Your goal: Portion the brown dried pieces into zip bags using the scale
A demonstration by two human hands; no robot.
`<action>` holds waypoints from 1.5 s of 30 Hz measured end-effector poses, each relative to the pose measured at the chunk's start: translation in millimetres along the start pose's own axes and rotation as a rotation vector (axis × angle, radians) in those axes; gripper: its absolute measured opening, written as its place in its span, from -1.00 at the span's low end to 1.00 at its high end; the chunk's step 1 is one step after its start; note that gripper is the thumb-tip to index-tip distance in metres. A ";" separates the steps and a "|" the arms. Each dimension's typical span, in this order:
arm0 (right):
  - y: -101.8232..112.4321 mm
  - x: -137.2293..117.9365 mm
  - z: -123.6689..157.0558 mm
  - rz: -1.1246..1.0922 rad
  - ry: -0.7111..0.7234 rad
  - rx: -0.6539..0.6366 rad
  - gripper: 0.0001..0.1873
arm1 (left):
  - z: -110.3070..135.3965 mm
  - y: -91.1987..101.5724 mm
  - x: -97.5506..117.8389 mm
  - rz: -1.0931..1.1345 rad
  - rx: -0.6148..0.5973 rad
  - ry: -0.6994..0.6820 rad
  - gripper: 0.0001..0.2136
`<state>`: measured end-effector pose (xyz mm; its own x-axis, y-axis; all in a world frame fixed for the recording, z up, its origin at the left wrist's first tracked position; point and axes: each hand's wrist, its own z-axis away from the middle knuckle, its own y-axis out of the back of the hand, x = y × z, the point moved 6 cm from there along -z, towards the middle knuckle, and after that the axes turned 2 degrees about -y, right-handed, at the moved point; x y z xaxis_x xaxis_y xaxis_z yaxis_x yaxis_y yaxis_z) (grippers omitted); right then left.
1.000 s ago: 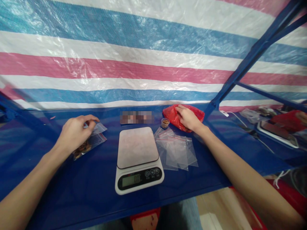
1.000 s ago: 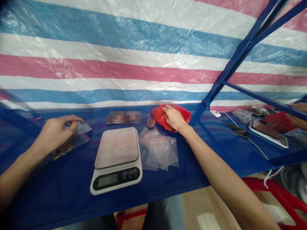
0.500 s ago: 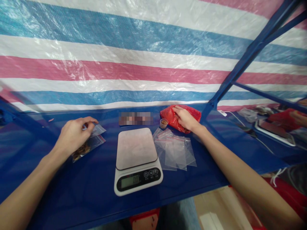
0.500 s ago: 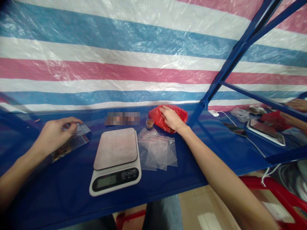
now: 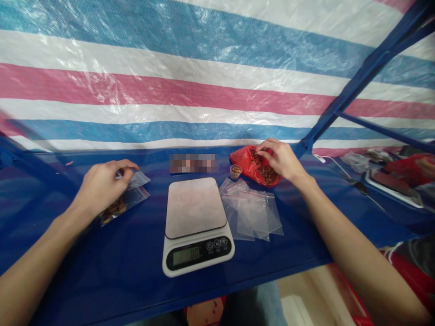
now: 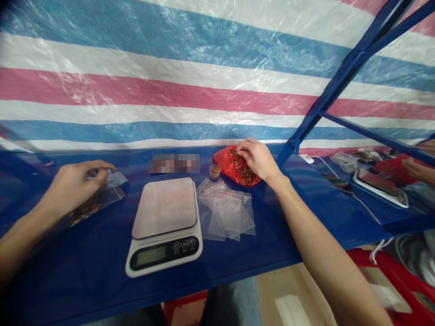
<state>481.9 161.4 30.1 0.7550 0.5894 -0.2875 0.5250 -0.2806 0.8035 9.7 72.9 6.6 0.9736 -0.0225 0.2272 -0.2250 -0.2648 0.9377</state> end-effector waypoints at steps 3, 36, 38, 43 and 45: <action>1.1 0.4 0.6 -0.005 0.000 -0.013 -0.84 | 0.0 -1.2 -0.7 0.001 0.006 -0.006 -0.53; -31.4 -68.6 6.0 -0.681 -0.104 -0.029 -0.70 | 0.9 4.5 7.0 -0.002 -0.026 0.036 -0.50; -33.5 -62.4 5.2 -0.745 -0.149 -0.025 -0.69 | 1.2 4.9 7.0 -0.001 -0.022 0.035 -0.51; -40.6 -51.7 4.5 -0.855 -0.236 -0.024 -0.67 | 0.8 5.1 5.6 -0.004 -0.011 0.021 -0.50; -43.7 -49.2 4.9 -0.880 -0.256 -0.026 -0.67 | 0.3 4.5 5.0 -0.005 -0.016 0.020 -0.50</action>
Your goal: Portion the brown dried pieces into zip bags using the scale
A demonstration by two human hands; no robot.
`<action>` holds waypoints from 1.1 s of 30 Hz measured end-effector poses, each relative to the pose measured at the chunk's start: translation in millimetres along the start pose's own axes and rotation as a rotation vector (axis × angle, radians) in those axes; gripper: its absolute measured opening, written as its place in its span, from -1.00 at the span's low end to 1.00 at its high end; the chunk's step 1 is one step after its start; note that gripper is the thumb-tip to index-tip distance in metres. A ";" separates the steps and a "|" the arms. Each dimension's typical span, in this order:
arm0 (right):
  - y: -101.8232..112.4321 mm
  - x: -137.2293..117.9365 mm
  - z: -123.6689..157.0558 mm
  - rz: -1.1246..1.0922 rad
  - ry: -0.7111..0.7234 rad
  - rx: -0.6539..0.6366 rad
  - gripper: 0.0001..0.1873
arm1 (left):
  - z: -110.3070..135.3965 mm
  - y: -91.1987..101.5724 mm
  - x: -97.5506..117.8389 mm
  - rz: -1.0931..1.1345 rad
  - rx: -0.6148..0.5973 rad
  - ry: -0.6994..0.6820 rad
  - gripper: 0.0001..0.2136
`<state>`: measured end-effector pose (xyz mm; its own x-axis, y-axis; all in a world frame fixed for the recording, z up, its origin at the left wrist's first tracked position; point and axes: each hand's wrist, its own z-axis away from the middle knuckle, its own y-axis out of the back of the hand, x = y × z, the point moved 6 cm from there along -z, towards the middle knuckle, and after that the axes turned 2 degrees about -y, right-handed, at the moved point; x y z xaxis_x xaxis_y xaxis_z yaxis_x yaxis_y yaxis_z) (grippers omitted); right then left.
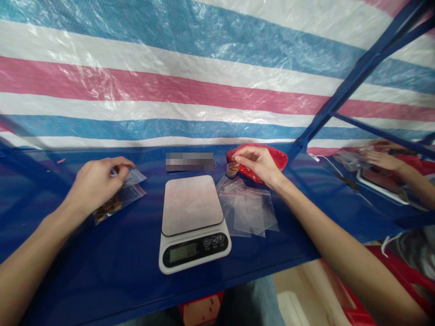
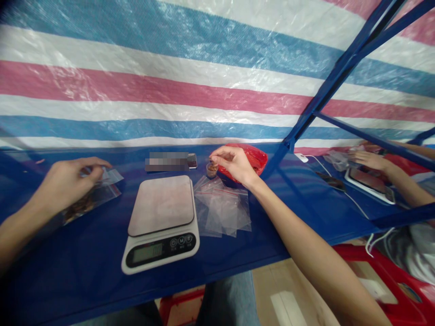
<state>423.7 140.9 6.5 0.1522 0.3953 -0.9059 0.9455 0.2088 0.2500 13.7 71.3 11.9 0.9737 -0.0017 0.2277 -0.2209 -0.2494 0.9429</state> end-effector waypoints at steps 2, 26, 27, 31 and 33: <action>-1.0 3.6 -0.3 -0.016 -0.020 -0.008 -0.68 | -0.5 -0.5 -0.6 0.004 0.000 0.004 -0.51; -14.2 -31.6 12.8 0.783 0.398 -0.234 -0.79 | -1.6 -4.3 -5.5 -0.008 0.012 -0.016 -0.53; -15.4 -29.9 13.2 0.815 0.399 -0.255 -0.79 | -1.5 -4.1 -4.5 -0.004 0.004 -0.016 -0.53; -17.4 -24.2 13.2 0.877 0.388 -0.304 -0.78 | -0.4 -2.7 -1.3 0.004 -0.013 -0.003 -0.53; -17.2 -23.4 12.8 0.870 0.386 -0.315 -0.77 | 1.3 -1.5 0.5 0.011 -0.006 -0.008 -0.54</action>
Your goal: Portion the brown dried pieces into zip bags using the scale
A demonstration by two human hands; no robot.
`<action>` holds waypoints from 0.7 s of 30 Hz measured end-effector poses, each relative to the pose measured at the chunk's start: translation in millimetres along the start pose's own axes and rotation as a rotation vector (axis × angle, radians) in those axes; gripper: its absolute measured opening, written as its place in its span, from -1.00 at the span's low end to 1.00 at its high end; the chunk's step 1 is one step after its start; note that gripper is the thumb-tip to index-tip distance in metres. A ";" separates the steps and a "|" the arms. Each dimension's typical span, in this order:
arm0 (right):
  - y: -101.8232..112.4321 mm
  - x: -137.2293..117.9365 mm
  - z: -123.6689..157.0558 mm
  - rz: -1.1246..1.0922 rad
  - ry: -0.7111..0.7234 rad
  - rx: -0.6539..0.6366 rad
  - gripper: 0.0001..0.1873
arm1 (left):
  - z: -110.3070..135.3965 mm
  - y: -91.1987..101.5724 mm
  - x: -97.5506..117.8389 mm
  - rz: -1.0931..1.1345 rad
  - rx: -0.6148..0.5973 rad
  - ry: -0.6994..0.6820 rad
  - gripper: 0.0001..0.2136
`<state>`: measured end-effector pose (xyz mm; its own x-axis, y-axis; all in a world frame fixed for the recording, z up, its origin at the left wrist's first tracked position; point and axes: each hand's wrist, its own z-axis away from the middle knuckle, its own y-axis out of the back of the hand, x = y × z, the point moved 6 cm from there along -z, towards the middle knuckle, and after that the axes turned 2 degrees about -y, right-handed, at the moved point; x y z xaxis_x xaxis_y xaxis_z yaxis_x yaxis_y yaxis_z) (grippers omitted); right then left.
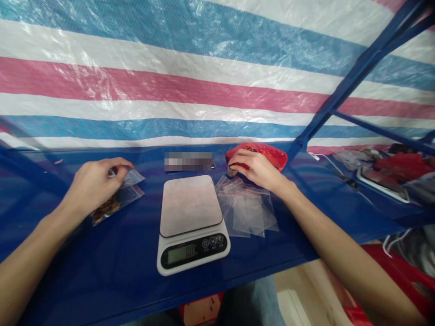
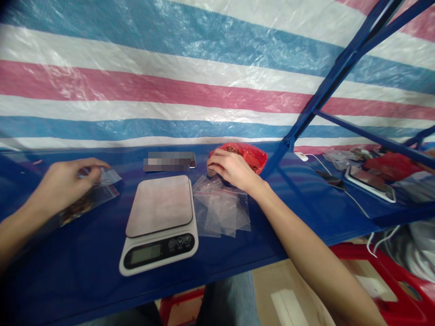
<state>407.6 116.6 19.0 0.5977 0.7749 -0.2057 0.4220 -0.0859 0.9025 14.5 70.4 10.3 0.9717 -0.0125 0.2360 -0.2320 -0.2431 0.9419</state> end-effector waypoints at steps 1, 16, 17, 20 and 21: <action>0.0 0.1 -0.1 -0.009 0.005 -0.001 -0.77 | 1.0 0.7 1.0 0.005 0.006 -0.008 -0.55; 2.0 0.0 0.8 -0.076 0.008 0.137 -0.72 | -1.7 -1.3 -1.6 0.010 -0.018 0.021 -0.50; 2.1 0.2 0.6 -0.085 -0.002 0.157 -0.73 | -1.5 -1.5 -2.0 0.012 -0.017 0.023 -0.50; 2.0 0.4 0.2 -0.113 -0.029 0.211 -0.77 | -1.8 -2.1 -3.6 0.016 -0.014 0.026 -0.51; 1.8 0.2 0.0 -0.123 -0.033 0.221 -0.78 | -2.0 -2.2 -4.0 0.016 -0.014 0.028 -0.51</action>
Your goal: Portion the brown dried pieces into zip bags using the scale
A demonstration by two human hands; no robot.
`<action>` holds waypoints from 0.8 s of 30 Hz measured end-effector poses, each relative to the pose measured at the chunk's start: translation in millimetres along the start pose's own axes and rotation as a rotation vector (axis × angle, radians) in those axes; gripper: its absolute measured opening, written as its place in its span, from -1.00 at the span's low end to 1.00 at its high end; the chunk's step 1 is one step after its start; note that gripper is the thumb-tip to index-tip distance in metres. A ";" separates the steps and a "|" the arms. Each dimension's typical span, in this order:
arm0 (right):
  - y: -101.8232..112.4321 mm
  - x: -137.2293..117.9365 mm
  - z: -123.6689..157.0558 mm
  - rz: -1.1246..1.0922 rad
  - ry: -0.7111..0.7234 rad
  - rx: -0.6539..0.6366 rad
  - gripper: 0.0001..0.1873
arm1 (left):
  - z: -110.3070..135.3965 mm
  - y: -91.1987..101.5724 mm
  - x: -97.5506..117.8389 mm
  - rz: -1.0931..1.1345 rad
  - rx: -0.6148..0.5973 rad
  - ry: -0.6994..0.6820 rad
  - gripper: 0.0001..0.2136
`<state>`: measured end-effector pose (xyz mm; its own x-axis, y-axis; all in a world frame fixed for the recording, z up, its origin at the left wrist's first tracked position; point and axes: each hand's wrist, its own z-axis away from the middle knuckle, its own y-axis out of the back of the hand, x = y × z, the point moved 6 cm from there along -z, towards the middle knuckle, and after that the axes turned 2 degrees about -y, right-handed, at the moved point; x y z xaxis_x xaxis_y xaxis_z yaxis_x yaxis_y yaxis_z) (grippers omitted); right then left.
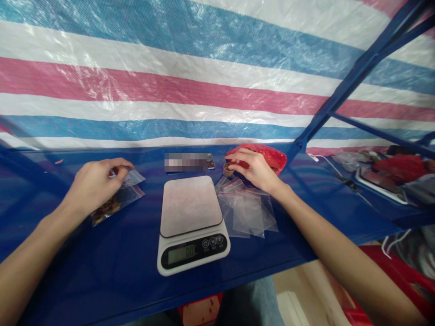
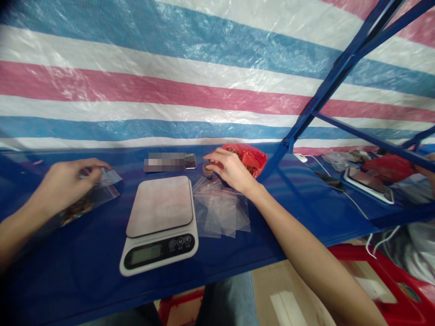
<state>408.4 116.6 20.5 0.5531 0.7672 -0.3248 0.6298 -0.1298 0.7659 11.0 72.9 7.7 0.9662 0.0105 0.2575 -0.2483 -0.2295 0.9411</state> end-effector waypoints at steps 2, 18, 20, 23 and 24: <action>-0.5 -0.4 -0.3 -0.022 -0.005 0.010 -0.80 | -0.5 0.2 -0.8 -0.002 0.002 0.006 -0.51; 2.6 16.0 2.3 -0.198 -0.194 0.132 -0.71 | 0.9 1.8 1.2 0.006 0.011 0.003 -0.50; 1.5 15.3 2.4 -0.174 -0.180 0.113 -0.72 | 0.7 2.0 1.0 0.000 0.011 0.002 -0.50; 1.0 12.6 2.0 -0.166 -0.157 0.088 -0.74 | 0.9 2.6 0.5 -0.002 0.012 0.001 -0.50; 1.3 12.1 1.8 -0.171 -0.158 0.087 -0.73 | 0.9 2.7 0.5 0.000 0.012 -0.001 -0.51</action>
<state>416.8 124.6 16.6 0.5084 0.6758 -0.5338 0.7624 -0.0650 0.6438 10.9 71.4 10.2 0.9663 0.0093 0.2574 -0.2477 -0.2410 0.9384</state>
